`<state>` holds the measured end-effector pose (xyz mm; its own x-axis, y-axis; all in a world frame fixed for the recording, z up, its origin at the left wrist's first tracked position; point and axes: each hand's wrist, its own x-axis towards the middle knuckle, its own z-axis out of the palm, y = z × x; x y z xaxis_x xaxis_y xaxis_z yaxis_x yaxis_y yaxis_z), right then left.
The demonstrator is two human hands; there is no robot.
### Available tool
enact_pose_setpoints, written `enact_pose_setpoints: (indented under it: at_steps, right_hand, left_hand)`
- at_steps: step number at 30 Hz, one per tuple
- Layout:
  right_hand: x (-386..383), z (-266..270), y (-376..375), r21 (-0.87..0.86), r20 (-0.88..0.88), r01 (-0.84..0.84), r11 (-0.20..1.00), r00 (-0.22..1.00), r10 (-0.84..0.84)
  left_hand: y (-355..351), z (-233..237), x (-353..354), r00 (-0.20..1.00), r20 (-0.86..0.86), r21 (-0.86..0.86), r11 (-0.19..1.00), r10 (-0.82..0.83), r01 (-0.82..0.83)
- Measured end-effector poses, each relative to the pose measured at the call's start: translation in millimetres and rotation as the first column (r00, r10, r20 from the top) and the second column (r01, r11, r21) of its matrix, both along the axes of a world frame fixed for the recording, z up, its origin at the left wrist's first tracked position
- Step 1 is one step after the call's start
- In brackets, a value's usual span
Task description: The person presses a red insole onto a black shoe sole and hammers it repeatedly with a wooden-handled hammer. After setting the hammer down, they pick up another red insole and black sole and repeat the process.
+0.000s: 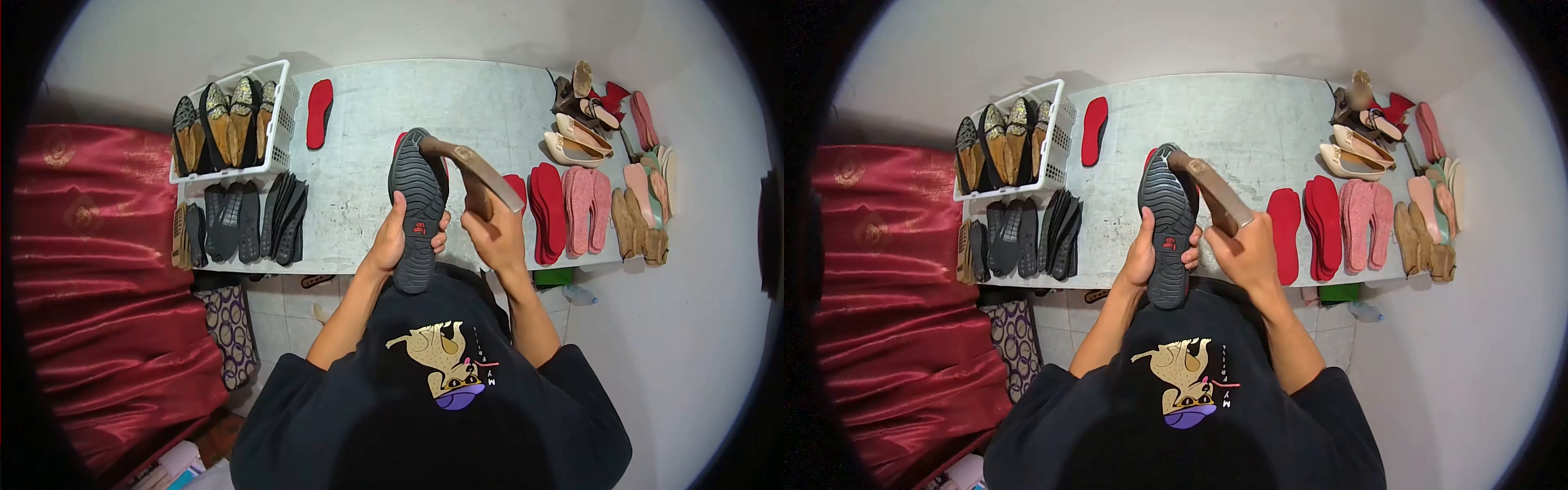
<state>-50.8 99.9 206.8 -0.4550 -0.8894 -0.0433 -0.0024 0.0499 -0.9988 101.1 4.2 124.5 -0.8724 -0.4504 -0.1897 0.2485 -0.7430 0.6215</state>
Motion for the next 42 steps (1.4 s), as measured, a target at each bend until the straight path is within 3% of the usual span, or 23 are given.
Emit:
enact_pose_setpoints:
  at_steps: [3, 4, 7, 9, 11, 12, 15, 16, 17, 18, 19, 20, 23, 24, 27, 28, 31, 32, 34, 36, 39, 41, 42]
  right_hand:
    - [15, 1, -10, -0.056, 0.268, 0.081, 0.995, 0.961, -0.063]
    - [15, 4, -14, -0.035, 0.26, 0.066, 0.997, 0.964, -0.055]
    - [20, 3, -25, -0.013, -0.015, 0.028, 1.0, 0.999, -0.028]
    - [41, -1, -27, -0.08, 0.22, 0.13, 0.988, 0.969, -0.11]
    - [38, 9, -37, -0.008, -0.179, 0.035, 0.999, 0.983, -0.036]
    - [38, 4, -40, 0.02, -0.229, 0.019, 1.0, 0.973, -0.014]
    - [71, -11, -35, 0.019, 0.187, 0.118, 0.993, 0.975, -0.119]
    - [69, -8, -38, -0.084, -0.083, 0.029, 0.996, 0.996, -0.036]
    - [66, -14, -41, -0.018, -0.251, -0.025, 1.0, 0.968, 0.02]
    - [87, -13, -46, -0.064, -0.102, 0.056, 0.996, 0.993, -0.062]
    - [103, -13, -43, -0.099, 0.051, 0.146, 0.984, 0.989, -0.141]
    - [111, -13, -43, -0.107, 0.091, 0.155, 0.982, 0.985, -0.145]
    - [114, 7, -52, 0.082, -0.365, 0.011, 0.997, 0.931, 0.019]
    - [121, -4, -52, 0.016, -0.353, 0.006, 1.0, 0.936, 0.001]
    - [157, -17, -49, -0.037, -0.008, 0.085, 0.996, 0.996, -0.086]
    - [157, 6, -48, 0.136, -0.293, 0.003, 0.991, 0.955, 0.037]
    - [183, -14, -47, 0.037, -0.22, 0.059, 0.998, 0.974, -0.049]
    - [196, -20, -47, 0.034, -0.014, 0.133, 0.991, 0.991, -0.133]
    - [202, -20, -48, -0.001, -0.307, 0.103, 0.995, 0.946, -0.099]
    - [206, -19, -53, 0.035, -0.427, 0.106, 0.994, 0.901, -0.081]
    - [218, -17, -44, 0.254, -0.34, 0.144, 0.956, 0.939, -0.052]
    - [230, -33, -32, 0.091, -0.318, 0.124, 0.988, 0.944, -0.089]
    - [233, -36, -35, 0.0, -0.311, 0.108, 0.994, 0.945, -0.102]
  left_hand:
    - [-5, 4, 4, 0.999, -0.038, -0.011, 1.0, -0.023, 0.023]
    - [-2, 5, 8, 0.999, -0.048, -0.012, 1.0, -0.025, 0.024]
    - [-5, 10, 19, 1.0, -0.019, 0.071, 0.997, -0.002, 0.004]
    - [-18, 9, 27, 0.998, -0.026, 0.017, 0.998, -0.055, 0.056]
    - [-19, 8, 36, 0.997, -0.002, 0.024, 0.997, -0.075, 0.075]
    - [-22, 13, 38, 0.997, 0.021, 0.038, 0.997, -0.073, 0.073]
    - [-40, 6, 46, 0.986, 0.067, -0.054, 0.986, -0.154, 0.158]
    - [-42, 9, 50, 0.984, 0.061, -0.02, 0.985, -0.169, 0.17]
    - [-42, 13, 56, 0.982, 0.058, 0.015, 0.984, -0.179, 0.178]
    - [-45, 21, 67, 0.968, 0.226, -0.091, 0.987, -0.11, 0.133]
    - [-55, 20, 72, 0.974, 0.177, -0.1, 0.982, -0.141, 0.16]
    - [-62, 15, 78, 0.977, 0.127, -0.098, 0.978, -0.171, 0.184]
    - [-70, 1, 99, 0.964, 0.06, -0.052, 0.963, -0.259, 0.263]
    - [-74, 2, 104, 0.961, 0.064, -0.032, 0.962, -0.27, 0.272]
    - [-84, 8, 119, 0.961, 0.051, 0.038, 0.962, -0.273, 0.271]
    - [-87, 8, 127, 0.956, 0.074, 0.031, 0.959, -0.284, 0.282]
    - [-103, 10, 142, 0.944, 0.091, 0.036, 0.948, -0.317, 0.315]
    - [-103, 8, 148, 0.941, 0.089, 0.058, 0.944, -0.328, 0.324]
    - [-102, -2, 160, 0.936, 0.084, 0.076, 0.939, -0.342, 0.336]
    - [-107, -14, 167, 0.933, 0.05, 0.136, 0.928, -0.357, 0.347]
    - [-114, -25, 175, 0.944, 0.05, 0.175, 0.934, -0.326, 0.313]
    - [-119, -25, 174, 0.946, 0.096, 0.138, 0.946, -0.308, 0.294]
    - [-122, -27, 175, 0.944, 0.078, 0.037, 0.947, -0.32, 0.318]
